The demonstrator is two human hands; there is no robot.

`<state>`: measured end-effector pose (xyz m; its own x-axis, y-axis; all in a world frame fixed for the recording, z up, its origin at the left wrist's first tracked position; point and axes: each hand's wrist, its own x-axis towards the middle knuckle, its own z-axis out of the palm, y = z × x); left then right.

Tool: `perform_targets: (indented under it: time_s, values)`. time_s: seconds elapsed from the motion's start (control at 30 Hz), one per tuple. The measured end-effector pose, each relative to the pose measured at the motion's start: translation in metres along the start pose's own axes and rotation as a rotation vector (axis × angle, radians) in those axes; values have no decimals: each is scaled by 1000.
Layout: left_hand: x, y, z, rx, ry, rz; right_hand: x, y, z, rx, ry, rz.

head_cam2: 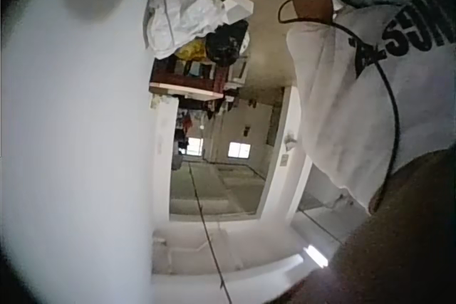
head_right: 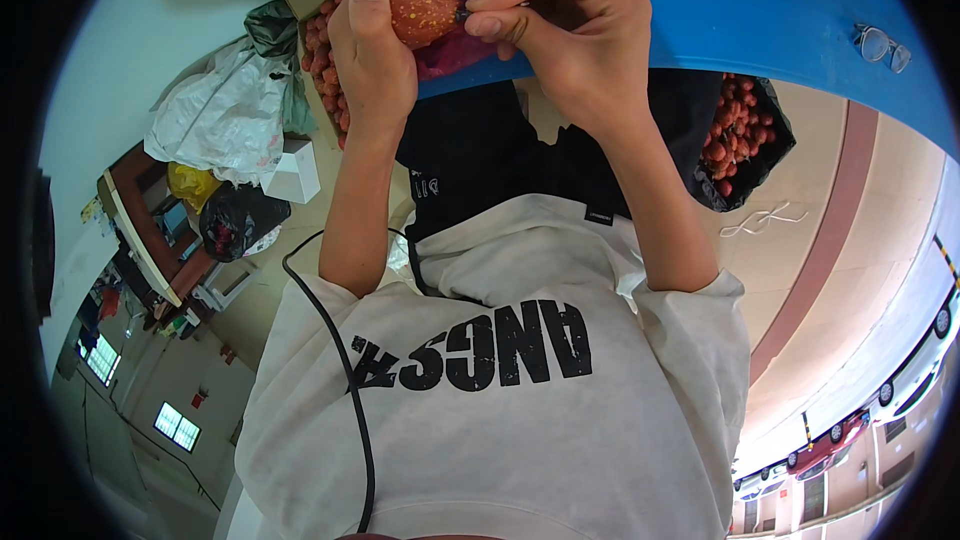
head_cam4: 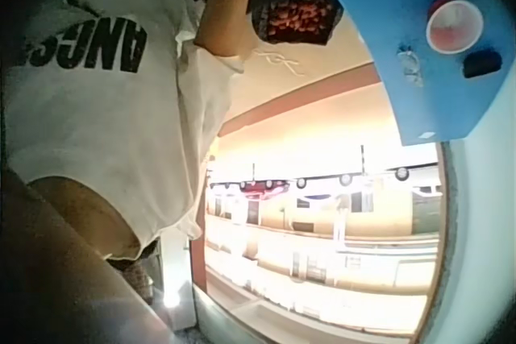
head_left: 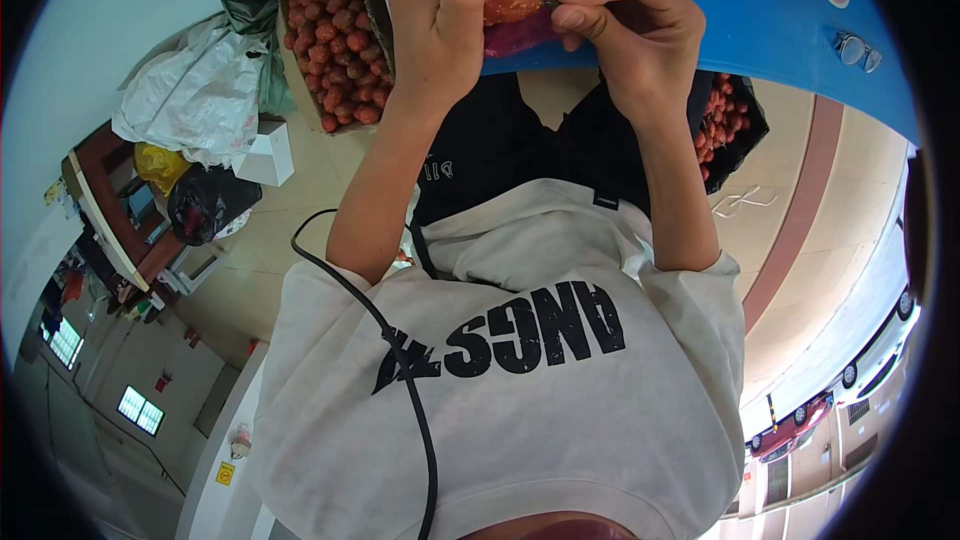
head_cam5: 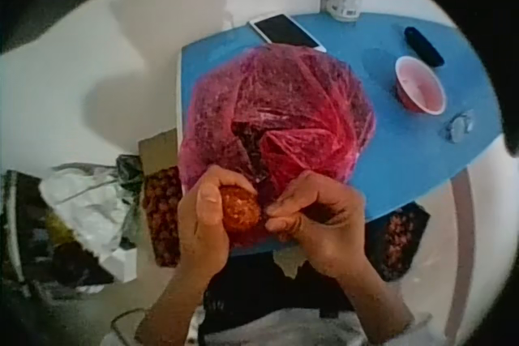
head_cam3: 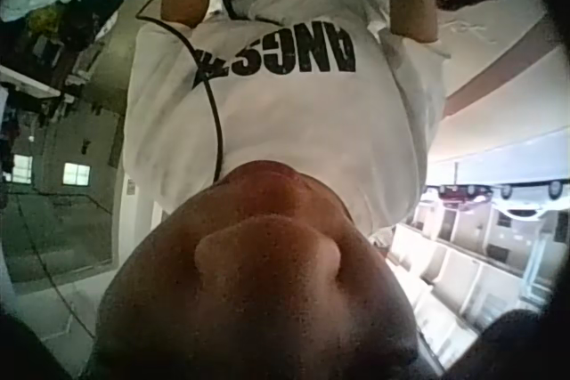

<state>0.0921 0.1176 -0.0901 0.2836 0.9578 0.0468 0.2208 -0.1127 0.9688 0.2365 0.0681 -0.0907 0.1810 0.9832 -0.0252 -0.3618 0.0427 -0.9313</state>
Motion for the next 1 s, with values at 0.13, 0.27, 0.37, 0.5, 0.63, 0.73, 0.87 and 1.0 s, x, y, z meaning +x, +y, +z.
perform_targets:
  time_s: [0.13, 0.27, 0.37, 0.5, 0.63, 0.73, 0.87, 1.0]
  values:
    - [0, 0, 0, 5, -7, 16, -1, 0, 4, -16, 3, 2]
    - [-1, 3, 1, -13, 13, 39, -2, -1, 9, -35, 33, -13]
    - [-1, 9, 3, 68, 19, 112, -3, -2, 7, -82, 34, -77]
    - [-4, 3, -3, 275, -1, 218, 1, 9, 1, -242, 12, -310]
    - [-1, -11, -9, -31, -66, -19, -7, -5, -2, -25, 2, -242]
    - [-2, 5, -7, -304, -275, 124, -40, -26, -21, -81, 131, -269]
    - [-22, 21, -90, -756, 263, 62, -102, -55, -77, 23, 427, -289]
    - [-14, 2, -168, -1230, 124, 300, -130, -41, -148, -75, 786, -124]
